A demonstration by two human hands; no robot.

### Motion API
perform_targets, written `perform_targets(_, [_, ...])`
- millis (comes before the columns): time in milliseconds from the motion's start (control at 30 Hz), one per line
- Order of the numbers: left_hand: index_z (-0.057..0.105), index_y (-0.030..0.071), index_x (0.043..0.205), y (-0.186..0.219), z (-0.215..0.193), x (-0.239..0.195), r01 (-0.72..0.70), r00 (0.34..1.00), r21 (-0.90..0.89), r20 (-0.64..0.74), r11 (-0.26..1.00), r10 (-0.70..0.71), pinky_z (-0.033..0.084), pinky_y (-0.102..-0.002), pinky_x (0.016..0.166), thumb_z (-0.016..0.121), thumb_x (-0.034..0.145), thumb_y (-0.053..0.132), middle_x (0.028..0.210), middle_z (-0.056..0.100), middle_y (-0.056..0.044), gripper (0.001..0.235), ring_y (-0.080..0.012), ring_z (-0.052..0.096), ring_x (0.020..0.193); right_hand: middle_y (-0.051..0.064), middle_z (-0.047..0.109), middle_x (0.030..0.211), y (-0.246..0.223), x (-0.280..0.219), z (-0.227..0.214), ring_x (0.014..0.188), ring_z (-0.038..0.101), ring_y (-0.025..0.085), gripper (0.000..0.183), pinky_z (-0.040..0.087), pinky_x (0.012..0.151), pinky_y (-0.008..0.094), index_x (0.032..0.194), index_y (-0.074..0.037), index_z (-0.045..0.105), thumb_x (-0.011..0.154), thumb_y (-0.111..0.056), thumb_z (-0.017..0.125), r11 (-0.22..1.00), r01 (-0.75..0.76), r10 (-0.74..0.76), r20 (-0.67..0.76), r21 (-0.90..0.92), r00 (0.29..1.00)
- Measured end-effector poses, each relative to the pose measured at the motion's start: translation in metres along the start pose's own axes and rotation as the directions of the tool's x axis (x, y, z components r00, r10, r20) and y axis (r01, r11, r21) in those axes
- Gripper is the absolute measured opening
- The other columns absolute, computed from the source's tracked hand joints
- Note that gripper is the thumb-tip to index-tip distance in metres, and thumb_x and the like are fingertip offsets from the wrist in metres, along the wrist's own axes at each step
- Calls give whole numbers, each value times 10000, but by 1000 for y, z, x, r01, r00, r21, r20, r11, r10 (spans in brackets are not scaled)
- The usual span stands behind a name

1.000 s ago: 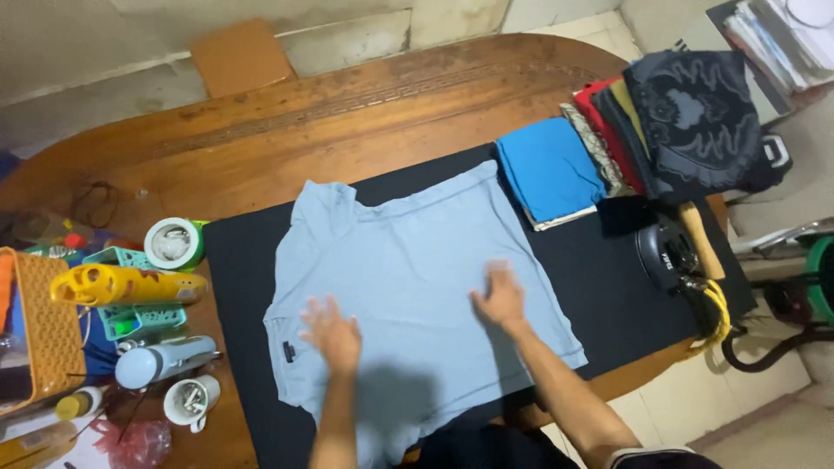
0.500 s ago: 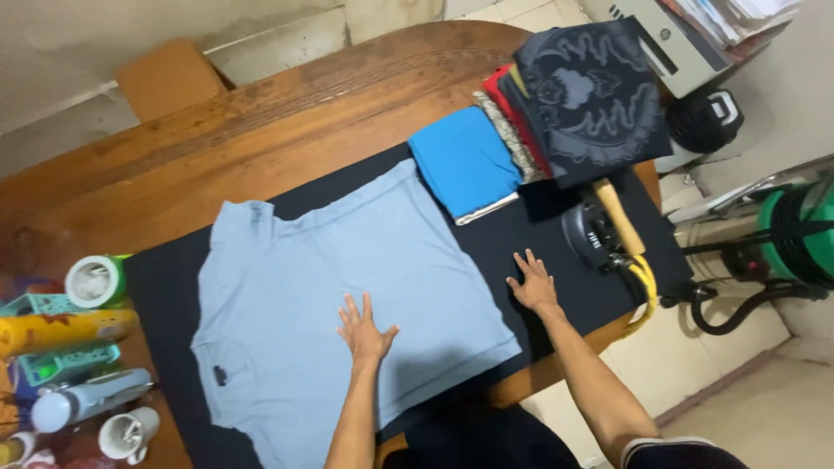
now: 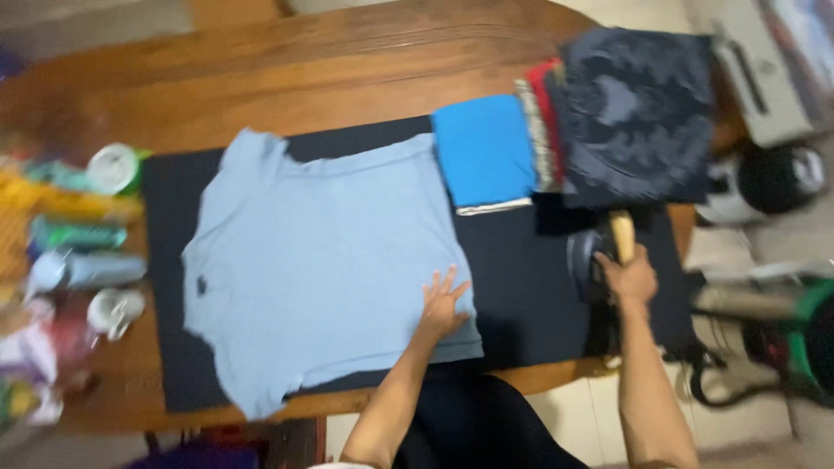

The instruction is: The person irons a light blue t-shirt on a black mat, folds it, and places it in a blue basket. Then, the person irons a bright blue t-shirt, folds it, and places it in the same basket.

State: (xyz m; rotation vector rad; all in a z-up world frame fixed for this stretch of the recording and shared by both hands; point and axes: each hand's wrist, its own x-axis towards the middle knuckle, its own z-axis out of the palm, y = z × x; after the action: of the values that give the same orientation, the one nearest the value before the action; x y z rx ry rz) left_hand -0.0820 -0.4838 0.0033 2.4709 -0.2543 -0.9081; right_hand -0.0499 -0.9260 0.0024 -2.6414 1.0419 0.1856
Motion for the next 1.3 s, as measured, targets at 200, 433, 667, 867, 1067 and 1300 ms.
perform_targets(200, [735, 124, 1389, -90, 12, 13, -400, 855, -456, -498, 795, 145, 419, -479, 1263, 673, 1010, 92, 1498, 704, -125, 386, -313, 618, 1445, 325, 812, 1142, -44, -28, -50, 1065, 760, 534, 702, 546, 886, 574, 1302, 26, 788, 914, -551, 884, 999, 8, -19, 221, 52, 975])
perform_targets(433, [795, 305, 1318, -211, -7, -47, -82, 740, -599, -572, 797, -354, 511, -456, 1186, 739, 963, 95, 1332, 785, 47, 416, -241, 701, 1350, 227, 814, 879, -92, -107, -11, 953, 793, 517, 552, 604, 785, 568, 937, -72, 828, 807, -591, 962, 963, 269, -269, 189, 26, 944])
perform_targets(667, [791, 266, 1230, -330, -34, -126, 199, 513, -698, -524, 688, -680, 498, -484, 1209, 742, 963, 94, 1290, 758, 3, 321, -304, 690, 1333, 183, 863, 1004, -223, -249, -18, 1086, 801, 448, 497, 625, 908, 548, 1096, -134, 859, 865, -572, 880, 905, 426, -395, 364, -7, 844])
perform_targets(867, [604, 357, 1400, -428, -48, -189, 419, 134, -845, -304, 331, -943, 410, -607, 1213, 771, 995, 229, 1561, 479, 50, 457, -359, 478, 1465, 192, 865, 1034, -341, -365, 43, 1105, 805, 443, 454, 631, 952, 549, 1123, -148, 836, 866, -521, 860, 786, 618, -551, 464, 10, 694])
perform_targets(1067, [668, 349, 1290, -509, -41, -212, 524, 274, -800, -166, 292, -947, 533, -574, 1057, 834, 952, 481, 1205, 761, 66, 399, -310, 697, 1270, 164, 860, 1033, -460, -477, 127, 1110, 811, 407, 360, 643, 963, 548, 1157, -210, 796, 904, -464, 822, 583, 811, -683, 567, 43, 461])
perform_targets(1300, [873, 224, 1144, -547, -37, -241, 289, 500, -927, -66, 238, -863, 638, -420, 973, 904, 893, 332, 1152, 866, -33, 275, -294, 792, 1185, 151, 859, 1015, -523, -572, 194, 1068, 826, 394, 260, 653, 967, 530, 1103, -243, 806, 931, -427, 739, 308, 951, -665, 723, 40, 185])
